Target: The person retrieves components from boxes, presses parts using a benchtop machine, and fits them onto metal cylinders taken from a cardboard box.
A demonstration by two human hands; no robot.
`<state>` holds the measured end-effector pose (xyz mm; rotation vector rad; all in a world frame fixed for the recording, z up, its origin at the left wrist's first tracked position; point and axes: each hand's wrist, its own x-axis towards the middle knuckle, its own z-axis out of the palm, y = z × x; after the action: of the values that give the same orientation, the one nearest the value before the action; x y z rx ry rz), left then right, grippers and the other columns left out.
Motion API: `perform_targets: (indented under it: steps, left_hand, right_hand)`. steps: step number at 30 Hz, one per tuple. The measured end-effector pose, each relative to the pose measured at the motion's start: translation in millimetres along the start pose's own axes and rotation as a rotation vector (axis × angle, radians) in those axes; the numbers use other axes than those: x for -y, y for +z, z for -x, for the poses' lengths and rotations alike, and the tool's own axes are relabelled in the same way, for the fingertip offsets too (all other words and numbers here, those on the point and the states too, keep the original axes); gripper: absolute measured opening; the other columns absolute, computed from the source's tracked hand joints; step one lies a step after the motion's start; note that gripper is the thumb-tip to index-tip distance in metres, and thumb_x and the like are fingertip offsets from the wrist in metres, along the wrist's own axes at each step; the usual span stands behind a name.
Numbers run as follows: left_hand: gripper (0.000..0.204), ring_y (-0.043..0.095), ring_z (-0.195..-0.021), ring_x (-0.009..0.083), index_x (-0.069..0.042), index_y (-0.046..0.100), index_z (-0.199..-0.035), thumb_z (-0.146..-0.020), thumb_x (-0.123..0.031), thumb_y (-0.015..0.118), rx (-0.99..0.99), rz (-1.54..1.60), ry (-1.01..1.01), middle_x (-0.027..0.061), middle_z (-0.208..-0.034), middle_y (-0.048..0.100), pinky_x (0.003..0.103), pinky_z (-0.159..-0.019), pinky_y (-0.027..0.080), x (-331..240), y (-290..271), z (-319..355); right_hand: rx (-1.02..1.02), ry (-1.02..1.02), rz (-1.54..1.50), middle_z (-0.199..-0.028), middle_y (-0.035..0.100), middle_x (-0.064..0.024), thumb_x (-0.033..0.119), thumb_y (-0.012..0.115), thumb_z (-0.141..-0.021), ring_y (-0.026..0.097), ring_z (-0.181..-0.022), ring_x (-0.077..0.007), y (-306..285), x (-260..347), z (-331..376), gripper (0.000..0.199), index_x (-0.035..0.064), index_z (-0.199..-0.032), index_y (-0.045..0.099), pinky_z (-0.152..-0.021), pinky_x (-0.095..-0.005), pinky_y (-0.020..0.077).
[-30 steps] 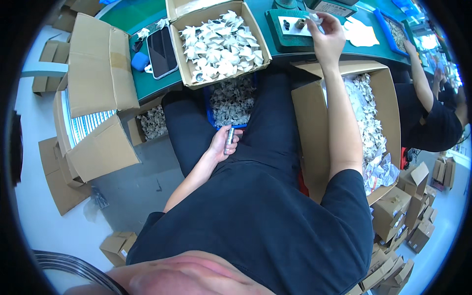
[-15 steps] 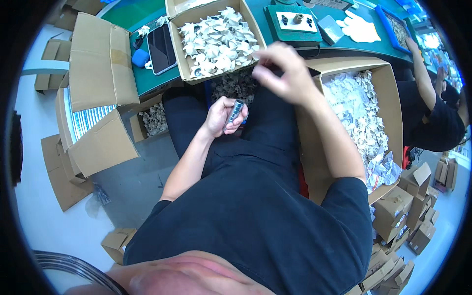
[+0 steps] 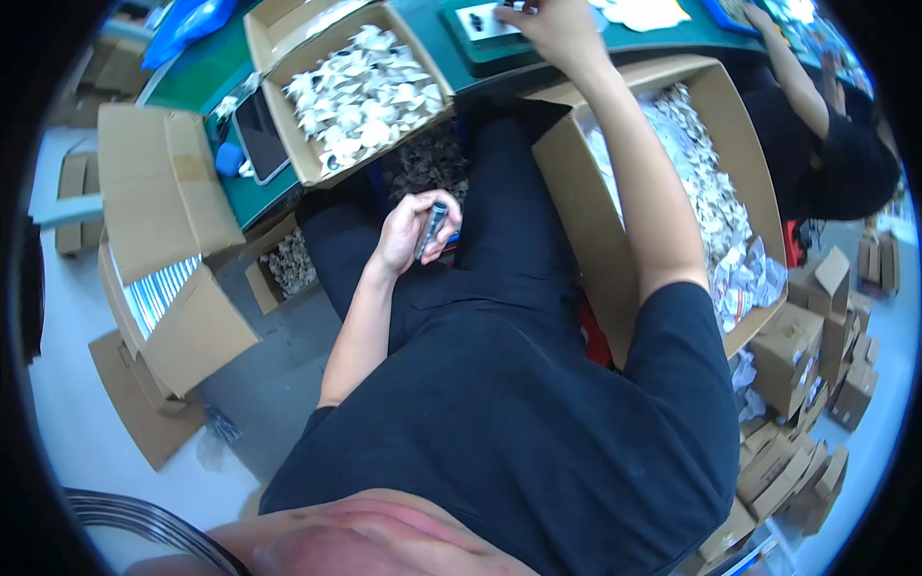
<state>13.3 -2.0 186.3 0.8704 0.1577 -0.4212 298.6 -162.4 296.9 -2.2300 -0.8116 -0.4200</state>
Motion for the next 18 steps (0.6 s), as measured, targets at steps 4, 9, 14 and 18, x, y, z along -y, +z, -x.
perform_targets:
  steps: [4,9,14,18]
  left_hand:
    - [0.058,0.041,-0.042,0.0066,-0.003,0.061,-0.095,-0.111,-0.05,0.03,-0.199,-0.116,-0.197,0.001,-0.064,0.051,0.022,-0.037,0.036,37.4,-25.0,21.8]
    - [0.058,0.042,-0.043,0.0064,-0.004,0.06,-0.094,-0.11,-0.053,0.034,-0.254,-0.102,-0.29,0.0003,-0.064,0.051,0.022,-0.037,0.036,61.1,-43.3,33.2]
    - [0.049,0.044,-0.043,0.0069,-0.005,0.06,-0.096,-0.11,-0.048,0.04,-0.406,-0.1,-0.351,-0.0004,-0.065,0.052,0.023,-0.037,0.036,77.5,-63.6,42.4]
    - [0.046,0.045,-0.043,0.0075,-0.006,0.059,-0.097,-0.11,-0.047,0.043,-0.505,-0.02,-0.351,-0.0004,-0.065,0.053,0.024,-0.037,0.036,83.3,-69.4,34.4]
  right_hand:
    - [0.109,0.143,-0.064,-0.083,0.072,-0.0146,0.023,0.083,-0.082,0.071,-0.076,-0.0271,10.9,-15.2,-22.8,0.031,-0.0022,-0.098,0.073,-0.072,-0.0359,0.0558]
    - [0.264,-0.121,-0.202,-0.084,0.072,-0.0093,0.026,0.081,-0.086,0.068,-0.073,-0.0215,-8.0,-41.7,-18.9,0.032,-0.0019,-0.099,0.073,-0.069,-0.0333,0.0547]
    - [0.023,0.271,-0.227,-0.082,0.071,-0.0125,0.023,0.077,-0.089,0.067,-0.071,-0.0192,-49.3,-89.9,22.1,0.026,-0.0021,-0.096,0.074,-0.068,-0.0338,0.0533]
    - [-0.563,0.588,0.183,-0.088,0.077,-0.0074,0.034,0.077,-0.087,0.073,-0.085,-0.0199,-97.8,-276.6,98.8,0.032,0.0041,-0.098,0.079,-0.08,-0.0328,0.0571]
